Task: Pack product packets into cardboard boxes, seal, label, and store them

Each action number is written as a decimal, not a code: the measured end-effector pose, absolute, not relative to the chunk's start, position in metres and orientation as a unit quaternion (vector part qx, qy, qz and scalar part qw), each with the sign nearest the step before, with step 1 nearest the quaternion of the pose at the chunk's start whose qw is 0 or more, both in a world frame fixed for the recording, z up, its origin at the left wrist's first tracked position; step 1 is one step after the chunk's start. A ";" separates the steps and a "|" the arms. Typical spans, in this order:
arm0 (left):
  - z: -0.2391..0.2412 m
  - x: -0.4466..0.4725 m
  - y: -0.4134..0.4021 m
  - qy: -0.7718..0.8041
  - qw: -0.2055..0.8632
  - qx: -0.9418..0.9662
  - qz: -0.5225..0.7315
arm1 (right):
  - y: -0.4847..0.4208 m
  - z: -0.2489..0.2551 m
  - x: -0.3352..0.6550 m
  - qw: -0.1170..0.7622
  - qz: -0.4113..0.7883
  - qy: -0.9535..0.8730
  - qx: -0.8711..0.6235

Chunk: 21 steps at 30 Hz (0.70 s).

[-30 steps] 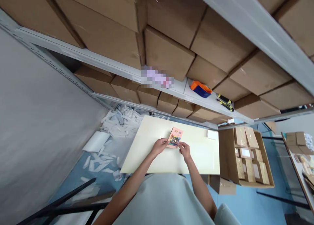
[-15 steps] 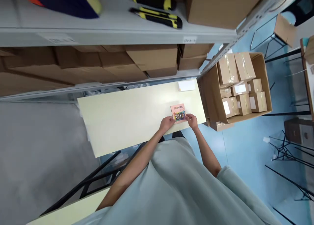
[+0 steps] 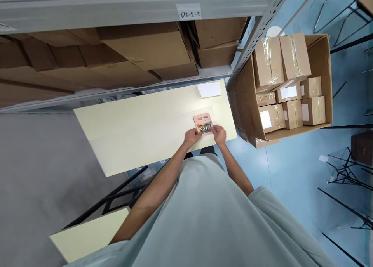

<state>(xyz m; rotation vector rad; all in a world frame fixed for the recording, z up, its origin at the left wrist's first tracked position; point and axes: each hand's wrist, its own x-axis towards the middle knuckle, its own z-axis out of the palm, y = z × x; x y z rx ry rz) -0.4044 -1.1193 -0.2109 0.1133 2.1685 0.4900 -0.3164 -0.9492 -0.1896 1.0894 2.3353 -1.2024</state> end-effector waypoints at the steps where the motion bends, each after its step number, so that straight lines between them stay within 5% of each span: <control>1: -0.211 -0.405 -1.119 0.874 0.441 0.047 0.196 | -0.949 -0.189 -0.317 0.150 -0.413 0.814 0.380; 16: -0.184 -0.386 -1.107 0.921 0.332 0.073 0.193 | -0.940 -0.188 -0.336 0.117 -0.276 0.871 0.390; 21: -0.174 -0.390 -1.103 0.884 0.272 0.093 0.370 | -0.932 -0.177 -0.339 0.102 -0.281 0.880 0.369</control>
